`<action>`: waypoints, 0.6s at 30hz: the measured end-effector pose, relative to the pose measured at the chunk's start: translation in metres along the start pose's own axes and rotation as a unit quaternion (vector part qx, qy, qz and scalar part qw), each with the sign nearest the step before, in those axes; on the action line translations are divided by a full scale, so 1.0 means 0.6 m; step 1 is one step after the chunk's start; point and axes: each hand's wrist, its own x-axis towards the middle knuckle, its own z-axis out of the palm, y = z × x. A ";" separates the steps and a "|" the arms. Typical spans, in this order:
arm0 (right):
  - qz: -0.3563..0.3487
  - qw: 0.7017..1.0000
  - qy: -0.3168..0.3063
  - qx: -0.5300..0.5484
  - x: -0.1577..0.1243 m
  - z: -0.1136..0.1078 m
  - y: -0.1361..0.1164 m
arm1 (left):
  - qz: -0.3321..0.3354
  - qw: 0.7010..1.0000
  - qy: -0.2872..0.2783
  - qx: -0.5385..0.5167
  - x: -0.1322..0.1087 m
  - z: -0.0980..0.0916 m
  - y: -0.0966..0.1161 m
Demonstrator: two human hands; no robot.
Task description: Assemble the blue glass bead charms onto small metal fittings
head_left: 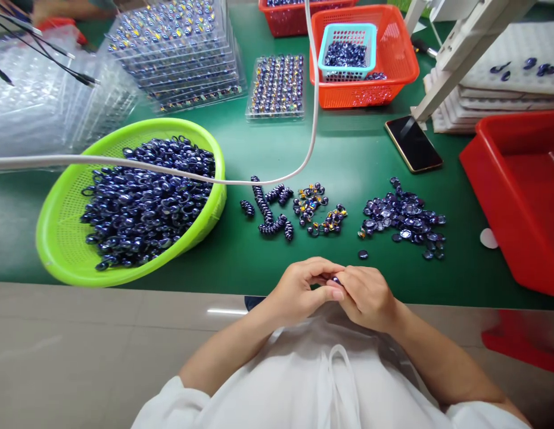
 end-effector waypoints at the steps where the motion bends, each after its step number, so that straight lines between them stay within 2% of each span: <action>1: 0.001 1.000 0.001 0.000 0.000 0.001 -0.001 | -0.004 1.000 0.001 -0.010 -0.001 -0.002 -0.002; 4: 0.017 1.000 0.005 0.022 0.006 0.009 -0.005 | -0.013 1.000 0.005 -0.017 -0.006 -0.014 -0.003; 7: 0.039 0.995 -0.006 0.088 0.025 0.016 -0.018 | -0.002 0.999 0.027 0.038 -0.016 -0.033 0.009; 11: 0.065 0.973 -0.101 0.195 0.053 0.015 -0.034 | 0.060 0.989 0.031 0.131 -0.039 -0.067 0.045; 13: 0.068 0.968 -0.118 0.210 0.059 0.008 -0.031 | 0.105 0.977 0.050 0.178 -0.054 -0.093 0.065; 14: 0.070 0.973 -0.107 0.194 0.059 0.003 -0.025 | 0.132 0.964 0.085 0.214 -0.062 -0.110 0.075; 16: 0.089 0.988 -0.063 0.111 0.058 -0.009 -0.005 | 0.180 0.922 0.194 0.284 -0.078 -0.154 0.092; 18: 0.113 0.993 -0.044 0.004 0.059 -0.022 0.022 | 0.214 0.843 0.349 0.350 -0.092 -0.207 0.105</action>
